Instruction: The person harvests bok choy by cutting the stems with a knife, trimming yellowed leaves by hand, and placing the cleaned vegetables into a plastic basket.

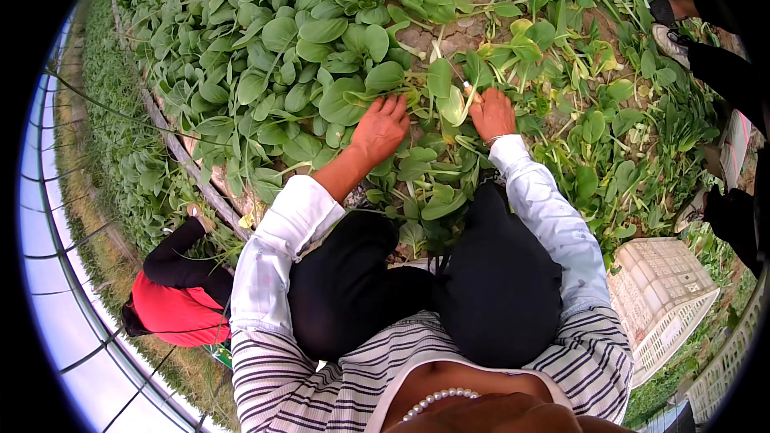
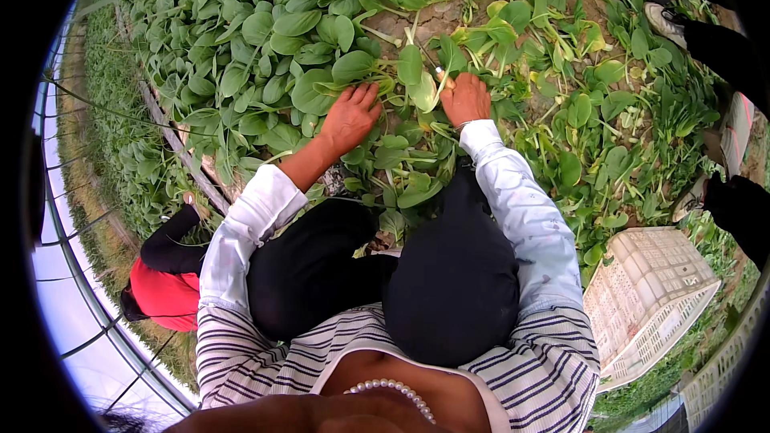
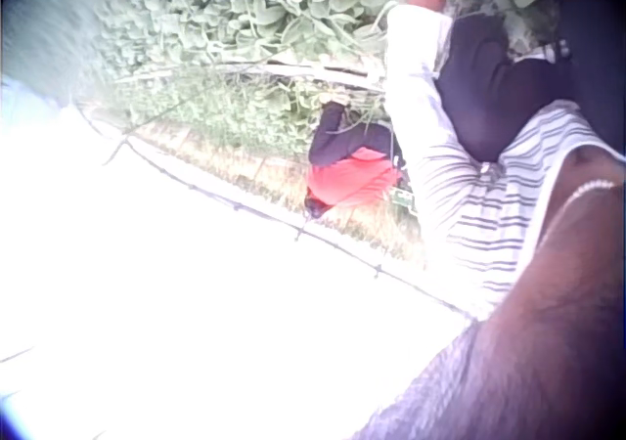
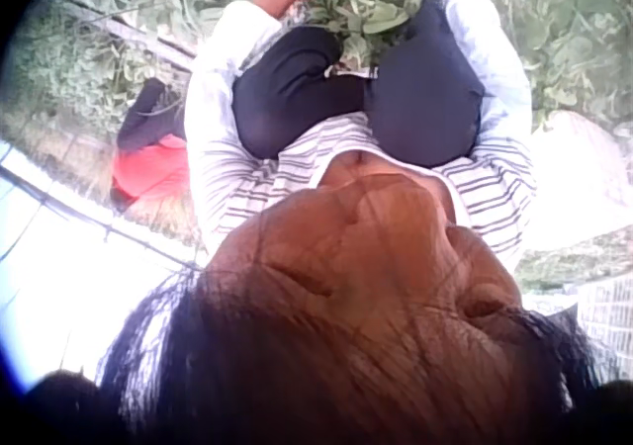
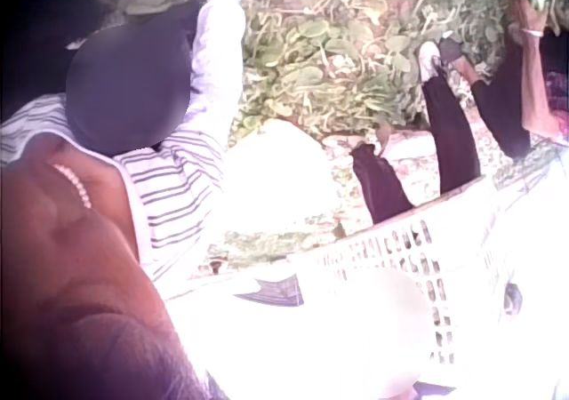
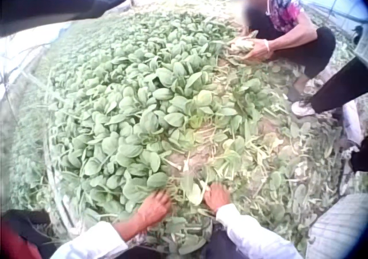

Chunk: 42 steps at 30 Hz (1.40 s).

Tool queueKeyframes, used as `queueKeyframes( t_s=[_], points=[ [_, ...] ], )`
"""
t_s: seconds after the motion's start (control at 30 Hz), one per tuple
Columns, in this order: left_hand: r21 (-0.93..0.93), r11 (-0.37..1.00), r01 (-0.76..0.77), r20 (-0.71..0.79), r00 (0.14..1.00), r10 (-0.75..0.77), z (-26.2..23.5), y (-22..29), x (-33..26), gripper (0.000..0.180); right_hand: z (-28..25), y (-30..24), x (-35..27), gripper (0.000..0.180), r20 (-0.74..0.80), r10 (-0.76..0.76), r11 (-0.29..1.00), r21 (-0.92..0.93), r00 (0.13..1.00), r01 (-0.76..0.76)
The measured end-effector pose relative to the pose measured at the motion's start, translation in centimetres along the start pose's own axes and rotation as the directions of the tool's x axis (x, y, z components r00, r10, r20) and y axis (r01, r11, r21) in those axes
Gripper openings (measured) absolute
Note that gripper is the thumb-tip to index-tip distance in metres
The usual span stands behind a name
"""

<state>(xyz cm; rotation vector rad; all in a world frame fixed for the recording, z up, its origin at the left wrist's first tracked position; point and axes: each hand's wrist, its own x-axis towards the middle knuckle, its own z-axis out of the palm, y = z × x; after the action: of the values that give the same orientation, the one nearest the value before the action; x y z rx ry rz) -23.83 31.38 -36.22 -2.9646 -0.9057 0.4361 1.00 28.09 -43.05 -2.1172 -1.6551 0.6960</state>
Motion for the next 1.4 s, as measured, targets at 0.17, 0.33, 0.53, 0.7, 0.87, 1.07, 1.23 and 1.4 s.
queueKeyframes(
  t_s=[0.17, 0.33, 0.53, 0.7, 0.87, 1.07, 1.23, 1.4],
  points=[
    [-0.211, 0.967, 0.143, -0.042, 0.987, -0.155, 0.7, 0.4, -2.1, 0.035, -6.9, -4.2, -2.5, 0.026, 0.230, 0.034, 0.785, 0.596, 0.973, -0.168],
    [-0.453, 0.857, 0.244, 0.001, 0.962, -0.273, 0.6, 0.0, -1.1, 0.035, -2.9, -1.9, -5.9, 0.025, 0.653, 0.078, 0.626, 0.556, 0.754, -0.546],
    [-0.471, 0.861, 0.193, -0.079, 0.963, -0.259, 1.2, 0.5, -1.5, 0.033, 4.1, 1.4, -5.6, 0.036, 0.312, 0.030, 0.799, 0.564, 0.950, -0.210],
    [-0.490, 0.843, 0.222, -0.066, 0.955, -0.290, 1.4, 0.3, -2.2, 0.033, 3.0, -0.6, -5.5, 0.030, 0.284, -0.040, 0.903, 0.421, 0.958, -0.088],
    [-0.498, 0.841, 0.210, -0.068, 0.958, -0.280, 1.4, 0.5, -2.0, 0.034, 3.9, -0.3, -5.8, 0.031, 0.187, -0.113, 0.962, 0.266, 0.976, 0.061],
    [-0.477, 0.848, 0.233, -0.037, 0.958, -0.284, 1.6, 0.6, -2.4, 0.035, 4.1, -1.0, -5.1, 0.039, 0.328, -0.077, 0.976, 0.216, 0.942, 0.005],
    [-0.485, 0.840, 0.244, 0.007, 0.961, -0.275, 1.1, 0.5, -2.5, 0.038, 4.3, -1.6, -5.1, 0.041, 0.409, -0.088, 0.993, 0.103, 0.908, 0.050],
    [-0.451, 0.885, 0.119, -0.039, 0.988, -0.152, -1.8, 0.5, -2.7, 0.042, 1.6, -0.4, -6.3, 0.039, 0.325, -0.008, 0.889, 0.435, 0.946, -0.142]
  ],
)
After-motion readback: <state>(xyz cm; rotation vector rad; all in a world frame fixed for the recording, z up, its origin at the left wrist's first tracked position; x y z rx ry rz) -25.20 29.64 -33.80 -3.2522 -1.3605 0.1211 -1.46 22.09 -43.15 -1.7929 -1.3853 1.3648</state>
